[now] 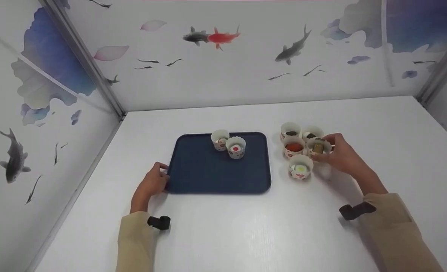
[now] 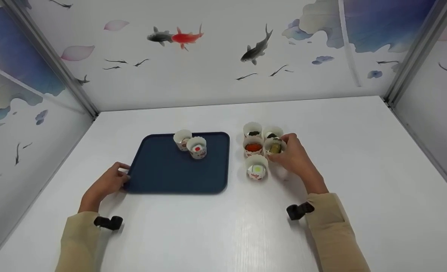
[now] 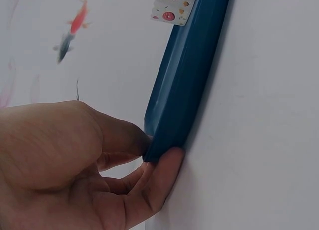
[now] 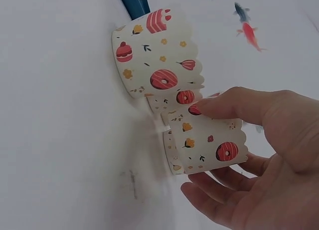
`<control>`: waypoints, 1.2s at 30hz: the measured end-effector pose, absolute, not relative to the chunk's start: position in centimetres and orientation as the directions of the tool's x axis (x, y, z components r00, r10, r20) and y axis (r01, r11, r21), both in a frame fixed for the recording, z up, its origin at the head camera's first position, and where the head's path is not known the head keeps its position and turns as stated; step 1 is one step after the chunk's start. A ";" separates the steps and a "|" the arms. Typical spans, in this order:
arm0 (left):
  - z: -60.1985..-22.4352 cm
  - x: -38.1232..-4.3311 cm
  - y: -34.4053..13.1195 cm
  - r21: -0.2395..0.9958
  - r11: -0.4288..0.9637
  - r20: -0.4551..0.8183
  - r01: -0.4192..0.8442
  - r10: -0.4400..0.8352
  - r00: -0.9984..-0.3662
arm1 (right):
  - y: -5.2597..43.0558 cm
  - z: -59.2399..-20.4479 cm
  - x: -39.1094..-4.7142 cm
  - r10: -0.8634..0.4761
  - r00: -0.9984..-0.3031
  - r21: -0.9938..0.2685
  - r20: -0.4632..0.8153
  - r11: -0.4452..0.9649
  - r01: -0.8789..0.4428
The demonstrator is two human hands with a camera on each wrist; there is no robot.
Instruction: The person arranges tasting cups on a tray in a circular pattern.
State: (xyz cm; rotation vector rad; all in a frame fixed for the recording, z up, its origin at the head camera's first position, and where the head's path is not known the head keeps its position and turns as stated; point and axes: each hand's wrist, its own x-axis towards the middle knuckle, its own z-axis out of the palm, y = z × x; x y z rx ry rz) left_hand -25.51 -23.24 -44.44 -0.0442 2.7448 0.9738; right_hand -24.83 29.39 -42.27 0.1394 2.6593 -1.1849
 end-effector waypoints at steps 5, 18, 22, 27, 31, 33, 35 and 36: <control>-44.5 -25.4 -23.0 0.628 0.768 -0.242 -0.120 0.046 -0.969 | 28.9 -41.4 -24.3 -0.011 -0.978 -0.734 -0.209 0.662 0.149; -44.3 -25.4 -23.2 0.629 0.768 -0.253 -0.122 0.054 -0.966 | 26.0 -39.0 -23.1 -0.023 -0.996 -0.789 -0.091 0.611 0.058; -44.4 -25.4 -23.2 0.623 0.774 -0.238 -0.111 0.053 -0.970 | 25.1 -38.6 -22.7 -0.035 -0.997 -0.791 -0.062 0.611 0.028; -44.3 -25.4 -23.1 0.624 0.773 -0.234 -0.110 0.051 -0.971 | 24.0 -38.3 -22.4 -0.053 -0.998 -0.799 -0.045 0.602 0.004; -44.3 -25.4 -23.1 0.642 0.757 -0.247 -0.120 0.055 -0.968 | 22.9 -38.4 -22.5 -0.069 -0.996 -0.809 -0.050 0.588 0.000; -44.3 -25.4 -23.0 0.644 0.755 -0.251 -0.122 0.059 -0.966 | 22.3 -38.5 -22.6 -0.076 -0.996 -0.806 -0.052 0.591 -0.003; -44.3 -25.4 -23.1 0.638 0.760 -0.253 -0.125 0.054 -0.966 | 21.5 -38.8 -22.8 -0.087 -0.995 -0.805 -0.048 0.592 -0.012; -44.3 -25.4 -23.1 0.633 0.764 -0.252 -0.123 0.053 -0.966 | 21.1 -39.0 -23.0 -0.094 -0.995 -0.806 -0.040 0.591 -0.023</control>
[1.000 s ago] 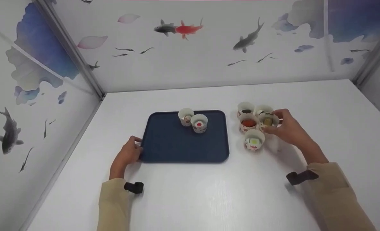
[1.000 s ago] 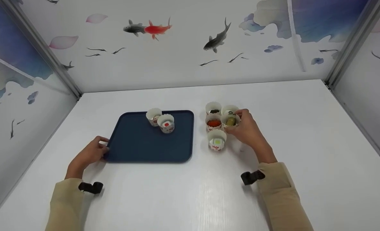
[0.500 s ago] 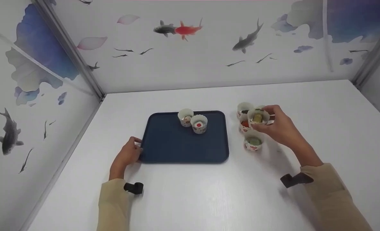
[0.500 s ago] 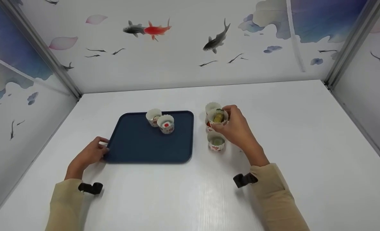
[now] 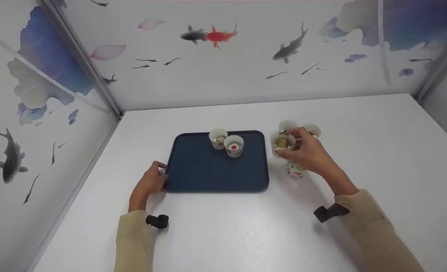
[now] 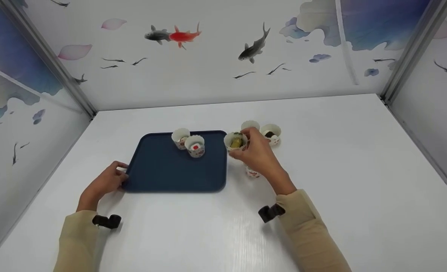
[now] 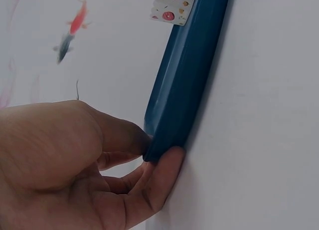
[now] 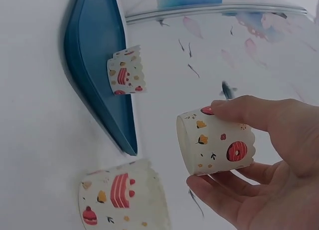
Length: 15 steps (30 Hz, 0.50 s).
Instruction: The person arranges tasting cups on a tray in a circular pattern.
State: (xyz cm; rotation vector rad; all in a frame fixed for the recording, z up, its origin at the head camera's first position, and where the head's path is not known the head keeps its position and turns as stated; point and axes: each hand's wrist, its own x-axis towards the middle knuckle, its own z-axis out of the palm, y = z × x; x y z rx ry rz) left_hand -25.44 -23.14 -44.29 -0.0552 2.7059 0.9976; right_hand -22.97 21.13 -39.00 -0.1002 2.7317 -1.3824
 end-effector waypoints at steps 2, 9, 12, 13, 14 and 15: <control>-44.3 -25.5 -23.2 0.628 0.769 -0.247 -0.118 0.052 -0.968 | 20.3 -39.4 -23.3 -0.102 -0.994 -0.806 -0.032 0.591 -0.034; -44.1 -25.8 -23.2 0.635 0.765 -0.240 -0.109 0.061 -0.969 | 18.0 -40.3 -24.3 -0.111 -0.993 -0.807 -0.041 0.590 -0.033; -43.9 -25.7 -23.2 0.627 0.769 -0.249 -0.121 0.051 -0.967 | 17.3 -40.3 -24.4 -0.103 -0.991 -0.800 -0.082 0.600 0.003; -43.9 -25.7 -23.1 0.624 0.771 -0.251 -0.123 0.049 -0.967 | 17.1 -40.3 -24.4 -0.101 -0.991 -0.797 -0.089 0.604 0.011; -44.0 -25.7 -23.1 0.621 0.774 -0.253 -0.124 0.049 -0.966 | 16.9 -40.3 -24.5 -0.097 -0.991 -0.794 -0.094 0.607 0.016; -44.0 -25.6 -23.1 0.618 0.777 -0.255 -0.122 0.052 -0.966 | 16.7 -40.3 -24.5 -0.094 -0.991 -0.792 -0.099 0.610 0.022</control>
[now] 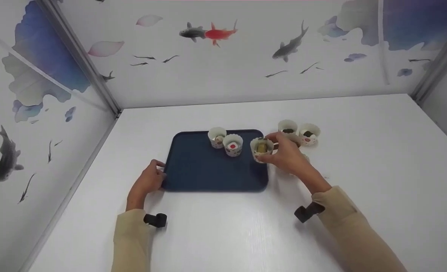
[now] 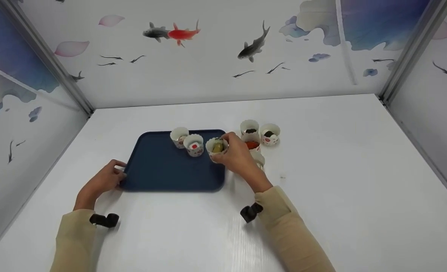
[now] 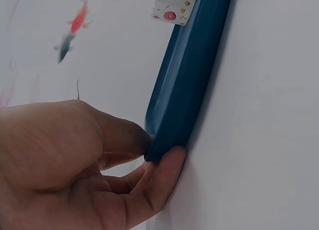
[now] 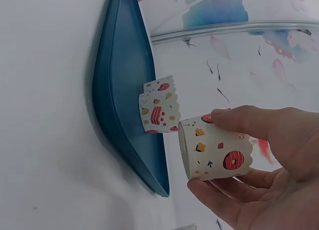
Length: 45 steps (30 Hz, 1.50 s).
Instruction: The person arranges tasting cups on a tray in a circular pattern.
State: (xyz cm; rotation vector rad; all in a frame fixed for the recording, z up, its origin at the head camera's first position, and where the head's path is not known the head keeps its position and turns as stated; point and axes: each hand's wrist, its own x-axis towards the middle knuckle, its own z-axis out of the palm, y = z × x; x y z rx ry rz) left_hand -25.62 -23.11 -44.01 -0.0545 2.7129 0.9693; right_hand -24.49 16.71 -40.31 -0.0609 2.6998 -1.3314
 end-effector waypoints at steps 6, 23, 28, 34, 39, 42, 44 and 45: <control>-44.2 -25.5 -23.2 0.627 0.770 -0.247 -0.115 0.056 -0.967 | 14.8 -40.6 -24.7 -0.109 -0.988 -0.788 -0.111 0.615 0.020; -44.4 -25.7 -23.3 0.652 0.747 -0.263 -0.130 0.062 -0.963 | 11.1 -42.6 -25.0 -0.151 -0.987 -0.824 -0.061 0.565 -0.036; -44.4 -25.7 -23.3 0.652 0.748 -0.257 -0.125 0.063 -0.964 | 10.4 -43.2 -25.0 -0.148 -0.987 -0.822 -0.062 0.568 -0.034; -44.3 -25.7 -23.2 0.647 0.752 -0.265 -0.129 0.062 -0.962 | 9.3 -43.6 -24.9 -0.131 -0.989 -0.825 -0.063 0.565 -0.023; -44.2 -25.6 -23.2 0.649 0.750 -0.267 -0.131 0.063 -0.962 | 8.6 -43.7 -24.9 -0.100 -0.994 -0.835 -0.054 0.550 -0.010; -44.2 -25.6 -23.2 0.650 0.749 -0.265 -0.130 0.064 -0.962 | 8.4 -43.8 -24.9 -0.086 -0.994 -0.838 -0.065 0.546 0.008; -44.2 -25.6 -23.2 0.647 0.752 -0.260 -0.125 0.064 -0.964 | 8.3 -43.8 -24.9 -0.083 -0.994 -0.838 -0.072 0.545 0.016; -44.2 -25.6 -23.2 0.645 0.754 -0.260 -0.125 0.062 -0.964 | 8.3 -43.8 -24.9 -0.084 -0.994 -0.836 -0.077 0.548 0.019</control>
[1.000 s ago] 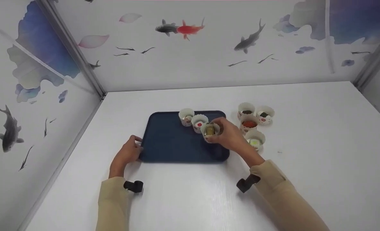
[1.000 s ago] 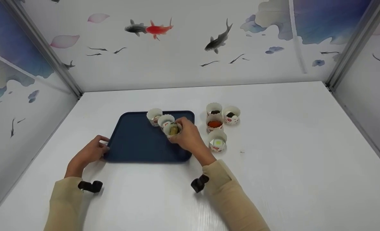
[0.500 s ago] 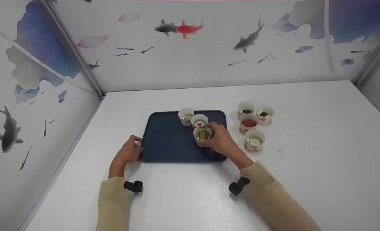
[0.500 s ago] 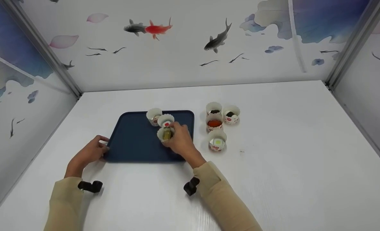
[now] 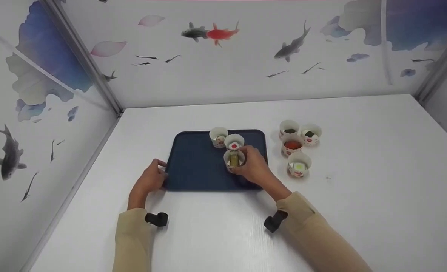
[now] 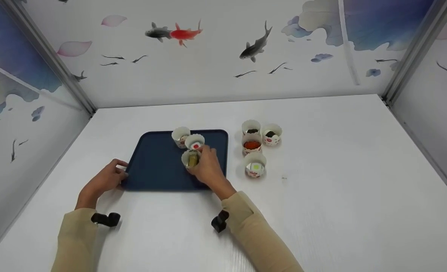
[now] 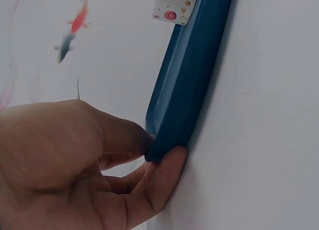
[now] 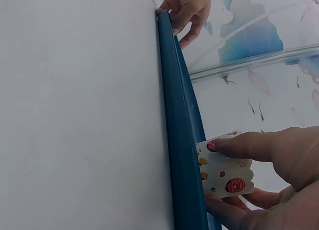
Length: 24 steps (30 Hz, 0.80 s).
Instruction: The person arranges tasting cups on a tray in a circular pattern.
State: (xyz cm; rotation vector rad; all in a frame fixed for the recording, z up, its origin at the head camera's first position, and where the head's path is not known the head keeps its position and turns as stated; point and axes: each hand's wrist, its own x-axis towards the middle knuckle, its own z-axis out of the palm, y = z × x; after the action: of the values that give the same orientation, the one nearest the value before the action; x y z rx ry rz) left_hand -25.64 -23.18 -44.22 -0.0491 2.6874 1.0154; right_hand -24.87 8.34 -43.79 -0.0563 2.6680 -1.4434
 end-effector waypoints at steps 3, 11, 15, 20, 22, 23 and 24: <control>-44.2 -25.8 -23.2 0.633 0.764 -0.263 -0.124 0.061 -0.963 | 8.4 -43.7 -24.9 -0.087 -0.994 -0.838 -0.072 0.545 0.013; -44.4 -25.8 -23.1 0.633 0.760 -0.283 -0.148 0.049 -0.958 | 8.5 -43.6 -24.8 -0.112 -0.991 -0.855 -0.068 0.518 0.000; -44.4 -25.7 -23.1 0.636 0.757 -0.280 -0.148 0.048 -0.959 | 8.8 -43.0 -24.7 -0.117 -0.990 -0.865 -0.079 0.502 0.010; -44.3 -25.8 -23.1 0.646 0.748 -0.279 -0.152 0.045 -0.959 | 9.7 -41.6 -24.2 -0.141 -0.987 -0.879 -0.079 0.478 0.002; -44.3 -25.8 -23.1 0.641 0.753 -0.279 -0.151 0.045 -0.959 | 10.2 -41.0 -23.9 -0.142 -0.986 -0.884 -0.084 0.468 0.008; -44.3 -25.8 -23.1 0.640 0.754 -0.281 -0.151 0.046 -0.959 | 10.5 -40.8 -23.8 -0.140 -0.987 -0.884 -0.083 0.467 0.008; -44.3 -25.8 -23.1 0.636 0.757 -0.282 -0.150 0.047 -0.958 | 10.8 -40.5 -23.6 -0.139 -0.987 -0.884 -0.083 0.467 0.008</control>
State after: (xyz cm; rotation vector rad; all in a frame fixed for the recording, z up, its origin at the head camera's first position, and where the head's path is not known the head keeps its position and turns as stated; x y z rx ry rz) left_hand -25.80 -23.11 -44.30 -0.0797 2.6738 1.0023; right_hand -23.62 10.77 -40.50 -0.1155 2.5660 -1.5468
